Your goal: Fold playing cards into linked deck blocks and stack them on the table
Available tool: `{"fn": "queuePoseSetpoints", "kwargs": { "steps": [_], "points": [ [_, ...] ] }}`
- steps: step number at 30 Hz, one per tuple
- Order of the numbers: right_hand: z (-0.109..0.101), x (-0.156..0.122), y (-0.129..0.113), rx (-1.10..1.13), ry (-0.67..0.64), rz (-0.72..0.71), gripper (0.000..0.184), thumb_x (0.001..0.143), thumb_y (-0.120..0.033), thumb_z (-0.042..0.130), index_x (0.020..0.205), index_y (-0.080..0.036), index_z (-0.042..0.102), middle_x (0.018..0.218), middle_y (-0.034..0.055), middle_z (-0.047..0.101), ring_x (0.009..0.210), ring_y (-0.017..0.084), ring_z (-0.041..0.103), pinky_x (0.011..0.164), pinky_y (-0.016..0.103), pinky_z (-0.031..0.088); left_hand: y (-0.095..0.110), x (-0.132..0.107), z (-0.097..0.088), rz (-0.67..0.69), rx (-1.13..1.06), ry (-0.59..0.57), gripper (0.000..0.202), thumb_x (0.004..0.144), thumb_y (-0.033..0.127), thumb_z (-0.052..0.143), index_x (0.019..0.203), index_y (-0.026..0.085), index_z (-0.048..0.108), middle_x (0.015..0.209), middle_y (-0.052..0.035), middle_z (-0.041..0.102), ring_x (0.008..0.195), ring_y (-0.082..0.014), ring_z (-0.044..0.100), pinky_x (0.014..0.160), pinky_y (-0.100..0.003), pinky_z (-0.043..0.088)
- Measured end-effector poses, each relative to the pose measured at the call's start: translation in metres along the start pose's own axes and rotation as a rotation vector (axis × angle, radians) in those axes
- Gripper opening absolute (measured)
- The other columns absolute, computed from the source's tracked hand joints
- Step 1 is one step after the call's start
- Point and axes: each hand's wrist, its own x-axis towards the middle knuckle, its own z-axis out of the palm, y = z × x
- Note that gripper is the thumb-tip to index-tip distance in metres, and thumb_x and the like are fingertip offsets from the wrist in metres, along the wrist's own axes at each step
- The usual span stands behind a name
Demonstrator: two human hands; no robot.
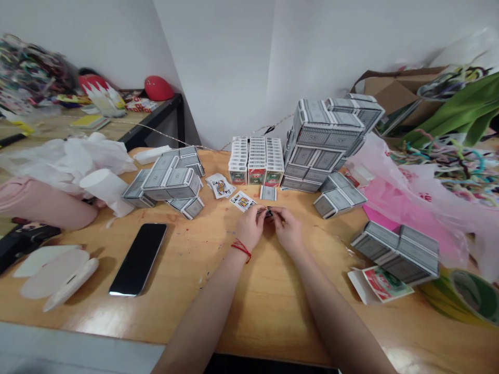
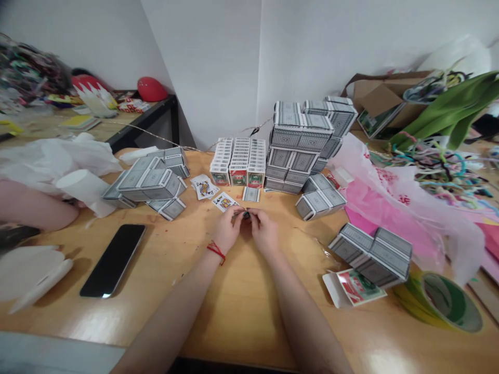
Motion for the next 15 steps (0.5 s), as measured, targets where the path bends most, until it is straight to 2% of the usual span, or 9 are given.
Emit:
{"fn": "queuePoseSetpoints", "kwargs": {
  "steps": [3,5,10,15],
  "points": [
    [-0.0009,0.0002,-0.0018,-0.03,0.01,0.011,0.019,0.081,-0.028,0.042,0.087,-0.021,0.059,0.08,0.0035,0.067,0.071,0.016,0.062,0.068,0.029,0.049,-0.0023,0.0007,-0.0025,0.009,0.092,0.134,0.016,0.077,0.032,0.054,0.083,0.018,0.057,0.082,-0.0044,0.063,0.08,-0.0149,0.059,0.074,-0.029,0.048],
    [-0.0014,0.0004,-0.0036,-0.048,0.019,0.01,0.018,0.081,-0.027,0.041,0.085,-0.021,0.058,0.077,0.0031,0.066,0.071,0.016,0.062,0.067,0.029,0.048,-0.003,0.0012,-0.0027,0.025,0.104,0.172,0.015,0.077,0.032,0.055,0.079,0.017,0.058,0.078,-0.0038,0.062,0.076,-0.0139,0.058,0.072,-0.027,0.048],
    [-0.0016,0.0013,-0.0073,-0.118,0.061,0.008,0.017,0.08,-0.022,0.04,0.083,-0.021,0.057,0.071,0.0016,0.066,0.067,0.015,0.061,0.065,0.027,0.046,-0.0027,0.0034,0.001,0.025,0.095,0.178,0.013,0.081,0.023,0.048,0.082,0.018,0.06,0.079,-0.0042,0.064,0.077,-0.013,0.059,0.073,-0.026,0.048],
    [0.0019,0.0,-0.0055,-0.213,0.094,-0.006,0.018,0.08,-0.02,0.039,0.084,-0.021,0.056,0.07,0.0016,0.065,0.068,0.016,0.06,0.065,0.028,0.044,-0.0052,0.0023,0.0039,0.0,0.119,0.158,0.022,0.081,0.011,0.041,0.092,0.018,0.059,0.087,-0.0055,0.064,0.084,-0.0146,0.059,0.077,-0.029,0.047]
  ]
}}
